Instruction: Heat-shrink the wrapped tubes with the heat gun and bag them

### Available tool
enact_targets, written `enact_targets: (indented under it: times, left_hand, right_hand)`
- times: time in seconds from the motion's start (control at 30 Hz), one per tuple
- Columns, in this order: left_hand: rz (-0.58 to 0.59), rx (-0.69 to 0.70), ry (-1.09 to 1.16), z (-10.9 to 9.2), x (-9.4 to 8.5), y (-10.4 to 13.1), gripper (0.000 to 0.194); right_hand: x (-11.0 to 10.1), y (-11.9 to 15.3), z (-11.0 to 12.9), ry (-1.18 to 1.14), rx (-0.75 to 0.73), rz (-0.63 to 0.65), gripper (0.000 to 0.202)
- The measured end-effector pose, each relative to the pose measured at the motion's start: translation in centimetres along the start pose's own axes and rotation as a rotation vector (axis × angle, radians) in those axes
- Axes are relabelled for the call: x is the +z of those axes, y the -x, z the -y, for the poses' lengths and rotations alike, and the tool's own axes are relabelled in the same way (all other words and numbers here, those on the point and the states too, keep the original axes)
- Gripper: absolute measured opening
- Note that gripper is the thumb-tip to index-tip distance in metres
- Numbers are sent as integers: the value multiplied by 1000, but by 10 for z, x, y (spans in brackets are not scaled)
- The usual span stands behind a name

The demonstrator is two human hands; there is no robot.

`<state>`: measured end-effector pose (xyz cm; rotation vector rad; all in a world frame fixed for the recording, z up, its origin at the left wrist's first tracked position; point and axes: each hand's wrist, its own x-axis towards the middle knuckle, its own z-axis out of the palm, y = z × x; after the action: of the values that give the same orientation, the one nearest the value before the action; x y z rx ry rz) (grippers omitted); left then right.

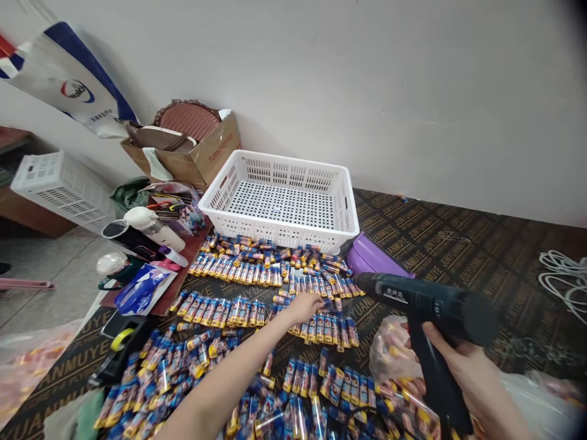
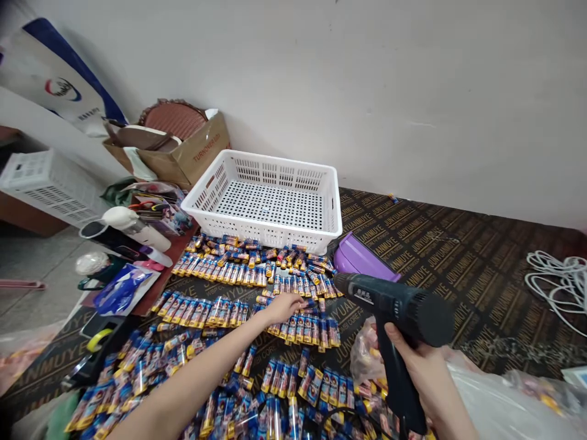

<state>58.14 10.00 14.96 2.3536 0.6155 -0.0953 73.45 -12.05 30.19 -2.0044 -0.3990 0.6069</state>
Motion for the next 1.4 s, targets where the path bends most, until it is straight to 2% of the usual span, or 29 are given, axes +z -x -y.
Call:
enact_targets:
  times: [0.1,0.2,0.3,0.37,0.47,0.6,0.77,1.0,1.23,1.4]
  left_hand:
    - [-233,-45,209,11,-19,35,29]
    - [-478,-150,355,27,-39,87,27]
    - [-648,-274,438,44,-48,148,28]
    - [-728,-372,457,57,-46,186,29]
    - [-809,-500,462,76,-33,236,32]
    - [-894,-609,485,97,-13,279,35]
    - [-913,-619,475,108,-3,299,35]
    - [-902,-583,489,105,-12,313,33]
    - [-911,-601,507,111,-16,336,31]
    - [-905,-594,504,115,-22,330,27]
  right_hand:
    - [25,-7,4,15,90,161,38]
    - [56,-9,10,8,23,284,36]
    - [85,-7,19,-21,-64,368,38]
    - [100,-5,27,-28,-110,404,39]
    - [115,-1,43,-16,-142,442,38]
    - [127,5,63,-7,-96,493,38]
    - [139,14,79,13,-126,495,41]
    - [164,38,95,5,-118,549,38]
    - [201,45,99,-39,-118,613,39]
    - [239,46,109,-102,-111,677,37]
